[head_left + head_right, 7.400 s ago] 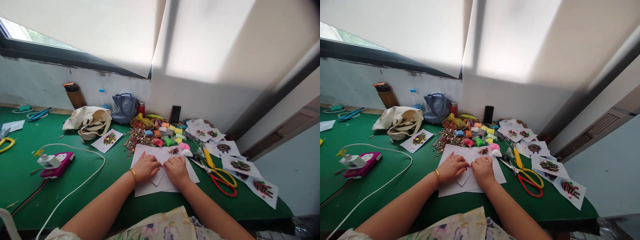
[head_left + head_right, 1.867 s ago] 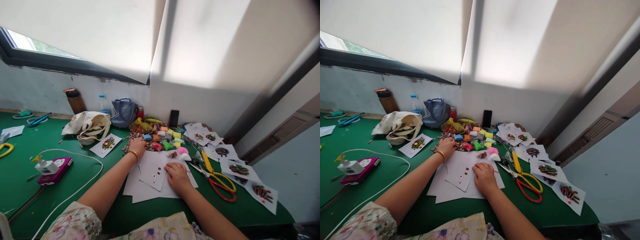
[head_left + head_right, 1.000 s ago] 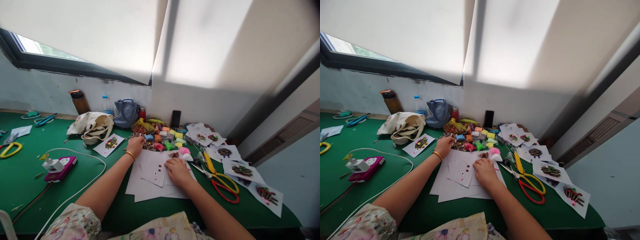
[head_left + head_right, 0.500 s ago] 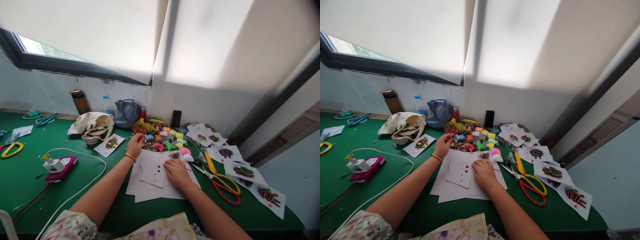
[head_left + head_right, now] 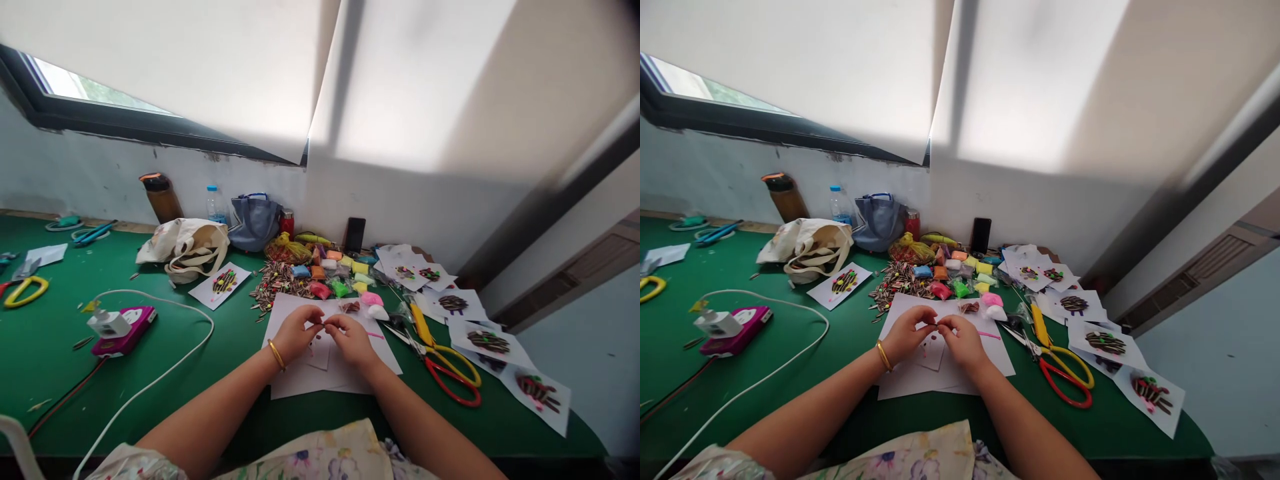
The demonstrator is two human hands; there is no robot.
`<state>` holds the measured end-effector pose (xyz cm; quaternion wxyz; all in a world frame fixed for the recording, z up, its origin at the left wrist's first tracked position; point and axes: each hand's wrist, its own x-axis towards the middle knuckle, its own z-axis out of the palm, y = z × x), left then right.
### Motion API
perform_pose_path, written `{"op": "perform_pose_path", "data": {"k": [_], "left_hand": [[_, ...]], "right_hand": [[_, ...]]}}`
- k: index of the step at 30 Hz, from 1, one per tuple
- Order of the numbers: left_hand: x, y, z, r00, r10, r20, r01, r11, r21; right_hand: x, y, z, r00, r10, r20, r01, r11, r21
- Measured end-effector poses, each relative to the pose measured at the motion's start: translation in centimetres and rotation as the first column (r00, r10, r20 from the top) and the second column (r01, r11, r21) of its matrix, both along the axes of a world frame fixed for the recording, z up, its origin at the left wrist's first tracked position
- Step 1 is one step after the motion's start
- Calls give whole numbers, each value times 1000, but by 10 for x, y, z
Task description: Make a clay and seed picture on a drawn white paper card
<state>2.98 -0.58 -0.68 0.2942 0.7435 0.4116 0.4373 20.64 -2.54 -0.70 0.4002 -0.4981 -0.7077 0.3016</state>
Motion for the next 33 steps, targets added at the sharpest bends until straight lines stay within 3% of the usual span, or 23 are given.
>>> {"op": "perform_pose_path", "data": {"k": [8,11,14,17,21,26,33], "left_hand": [[0,5,-7,998,-56,42,59,994,-88],[-2,3,-5,999,-28,-29,26,999,-46],[-7,1,-2,985,14,-170,-5,999,53],[-16,1,-1,927,23,-373,29,991,133],[-25,2,-3,841,-27,-541,100,989,106],[-29,0,-4,796,-110,-595,152,988,20],[-28,-1,-6,795,-146,-589,180,984,-1]], "right_hand": [[-1,0,-4,1000,4,10,-4,1000,-16],[-1,-1,-4,999,18,27,-17,1000,-4],[1,-1,-5,989,-37,146,24,996,90],[5,-3,-7,952,-73,298,17,982,187],[6,-10,-10,897,-92,433,-6,975,221],[4,-18,-10,872,-132,472,-4,961,276],[4,-22,-15,907,-138,397,-14,935,355]]}}
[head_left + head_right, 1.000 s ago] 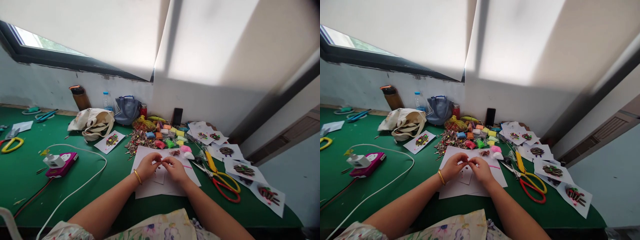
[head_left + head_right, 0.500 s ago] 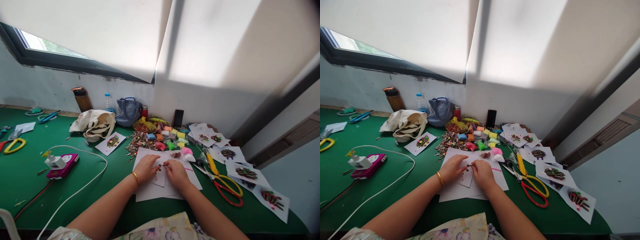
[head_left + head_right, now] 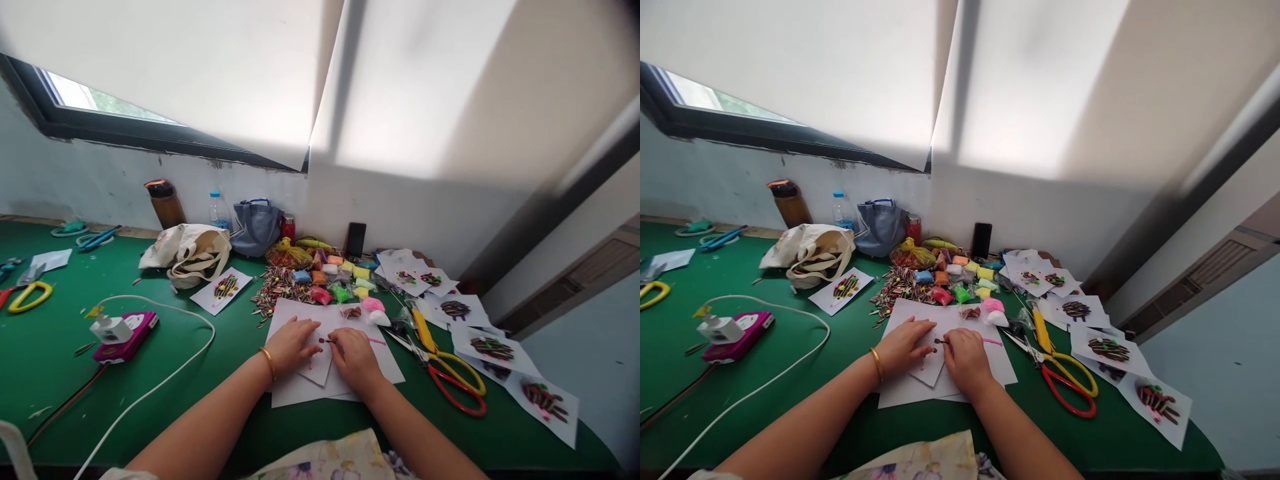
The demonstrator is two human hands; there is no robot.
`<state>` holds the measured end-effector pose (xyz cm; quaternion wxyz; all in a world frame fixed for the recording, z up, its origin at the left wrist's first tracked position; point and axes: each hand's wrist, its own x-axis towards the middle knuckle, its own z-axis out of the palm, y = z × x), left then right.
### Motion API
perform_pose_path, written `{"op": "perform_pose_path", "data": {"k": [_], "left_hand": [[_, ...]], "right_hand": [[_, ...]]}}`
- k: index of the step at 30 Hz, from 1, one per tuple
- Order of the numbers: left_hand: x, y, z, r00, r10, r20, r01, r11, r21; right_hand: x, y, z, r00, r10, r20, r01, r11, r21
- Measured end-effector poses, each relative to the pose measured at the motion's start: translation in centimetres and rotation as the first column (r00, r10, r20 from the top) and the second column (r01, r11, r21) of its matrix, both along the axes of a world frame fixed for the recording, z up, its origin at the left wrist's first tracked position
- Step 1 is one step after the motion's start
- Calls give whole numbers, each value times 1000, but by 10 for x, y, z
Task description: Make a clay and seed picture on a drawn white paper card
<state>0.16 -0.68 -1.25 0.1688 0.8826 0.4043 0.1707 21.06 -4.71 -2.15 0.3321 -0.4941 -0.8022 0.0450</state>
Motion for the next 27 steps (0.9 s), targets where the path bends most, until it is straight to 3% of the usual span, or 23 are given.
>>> {"op": "perform_pose_path", "data": {"k": [13,27], "left_hand": [[2,8,-7,981,110,162,-93,990,-107],[3,7,-5,983,111,147,-94,989,-117]], "right_hand": [[1,0,5,997,67,-38,-70,994,-85],[-2,-4,14,996,88,-31,-92,986,-141]]}}
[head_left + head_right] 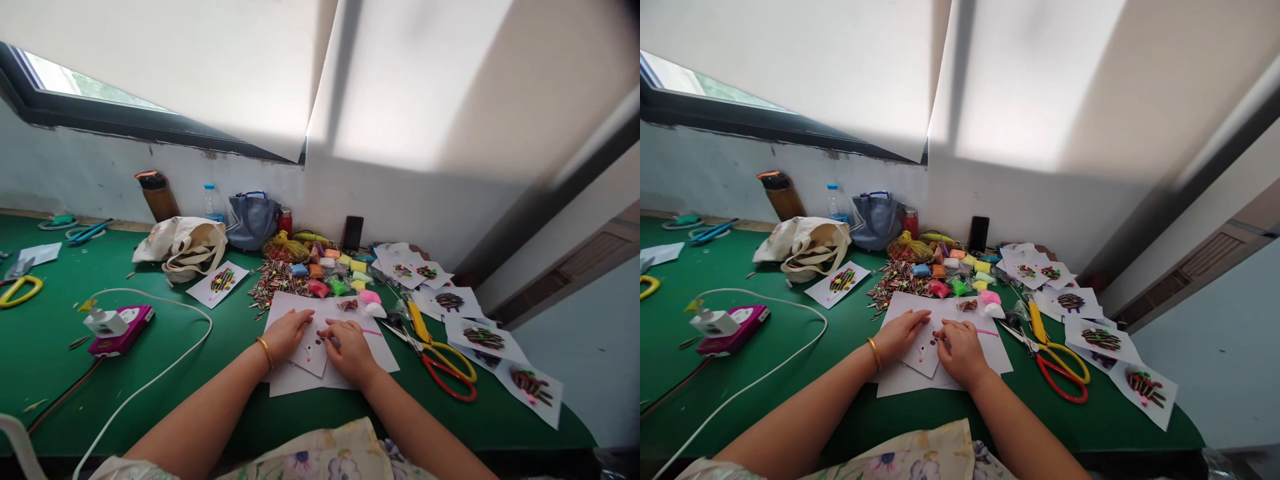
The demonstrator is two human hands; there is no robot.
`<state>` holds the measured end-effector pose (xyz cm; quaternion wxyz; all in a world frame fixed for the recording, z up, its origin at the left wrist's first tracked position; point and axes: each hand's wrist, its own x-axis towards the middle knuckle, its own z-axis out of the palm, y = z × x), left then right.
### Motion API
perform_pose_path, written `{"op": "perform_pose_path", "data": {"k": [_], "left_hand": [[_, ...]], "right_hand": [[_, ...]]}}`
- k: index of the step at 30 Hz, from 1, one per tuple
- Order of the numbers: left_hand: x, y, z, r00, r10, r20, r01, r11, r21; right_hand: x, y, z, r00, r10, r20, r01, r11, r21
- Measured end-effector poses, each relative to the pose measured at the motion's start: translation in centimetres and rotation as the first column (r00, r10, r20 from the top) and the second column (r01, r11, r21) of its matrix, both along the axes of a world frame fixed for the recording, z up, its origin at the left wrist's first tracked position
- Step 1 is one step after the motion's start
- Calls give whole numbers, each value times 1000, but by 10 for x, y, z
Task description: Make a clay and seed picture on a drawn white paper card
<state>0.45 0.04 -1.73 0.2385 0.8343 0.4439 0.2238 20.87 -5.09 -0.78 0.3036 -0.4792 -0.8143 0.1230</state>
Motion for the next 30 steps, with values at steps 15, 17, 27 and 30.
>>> {"op": "perform_pose_path", "data": {"k": [15,17,27,30], "left_hand": [[-1,1,-3,1000,5,22,-5,1000,-1],[-1,1,-2,1000,1,17,-1,1000,3],[1,-1,1,1000,10,15,-10,1000,-3],[1,-1,1,1000,7,18,-7,1000,-1]], "right_hand": [[2,2,-6,999,-24,-40,26,999,35],[2,2,-6,999,-16,-37,17,999,32],[2,3,-7,999,-3,-53,2,1000,-7],[2,4,-8,999,3,-51,-4,1000,-23]]}}
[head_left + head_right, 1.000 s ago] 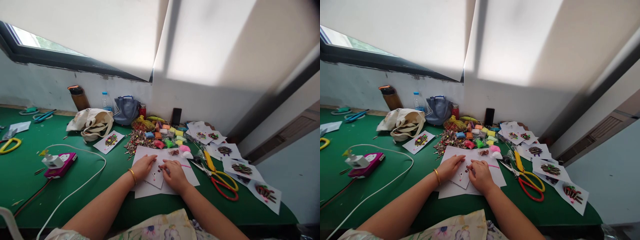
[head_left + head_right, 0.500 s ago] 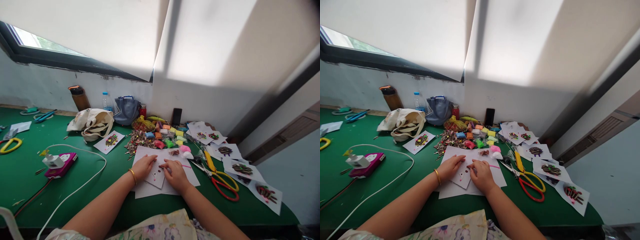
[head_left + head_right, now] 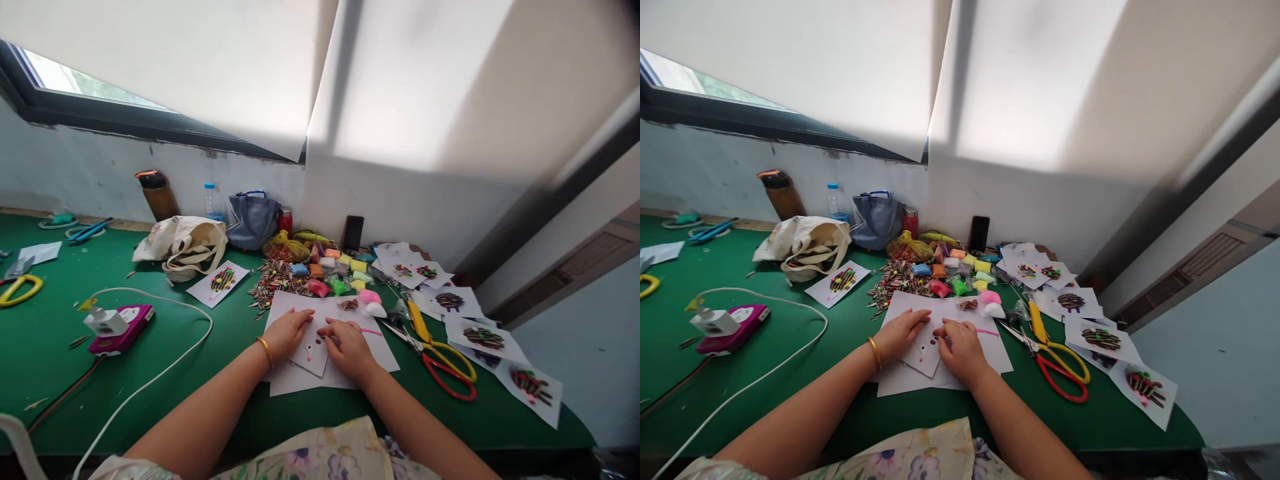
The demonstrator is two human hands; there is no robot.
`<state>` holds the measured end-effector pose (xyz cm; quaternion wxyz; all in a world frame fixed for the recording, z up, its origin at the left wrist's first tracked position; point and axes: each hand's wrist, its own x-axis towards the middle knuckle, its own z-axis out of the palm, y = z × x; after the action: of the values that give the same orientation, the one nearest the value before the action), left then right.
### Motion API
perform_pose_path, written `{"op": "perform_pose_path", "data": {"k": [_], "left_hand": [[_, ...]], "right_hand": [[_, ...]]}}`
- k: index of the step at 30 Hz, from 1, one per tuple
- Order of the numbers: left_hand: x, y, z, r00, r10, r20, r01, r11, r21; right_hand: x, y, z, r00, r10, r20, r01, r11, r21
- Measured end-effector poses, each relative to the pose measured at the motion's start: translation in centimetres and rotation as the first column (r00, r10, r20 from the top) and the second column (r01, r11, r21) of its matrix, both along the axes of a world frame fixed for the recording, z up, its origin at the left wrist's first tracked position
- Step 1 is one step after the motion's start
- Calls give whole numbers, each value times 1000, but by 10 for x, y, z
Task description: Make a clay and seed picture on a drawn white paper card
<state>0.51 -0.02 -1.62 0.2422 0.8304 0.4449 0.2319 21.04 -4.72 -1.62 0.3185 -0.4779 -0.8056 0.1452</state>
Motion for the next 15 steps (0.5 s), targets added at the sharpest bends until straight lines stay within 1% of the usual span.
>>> {"op": "perform_pose_path", "data": {"k": [8,12,15], "left_hand": [[0,0,-1,1000,-2,1,2,1000,4],[0,0,-2,1000,-9,-6,9,1000,8],[0,0,-1,1000,-13,-17,13,1000,4]], "right_hand": [[1,0,0,1000,-18,-18,18,1000,2],[2,-1,1,998,-47,-42,50,997,59],[1,-3,1,998,-64,-21,65,995,72]]}}
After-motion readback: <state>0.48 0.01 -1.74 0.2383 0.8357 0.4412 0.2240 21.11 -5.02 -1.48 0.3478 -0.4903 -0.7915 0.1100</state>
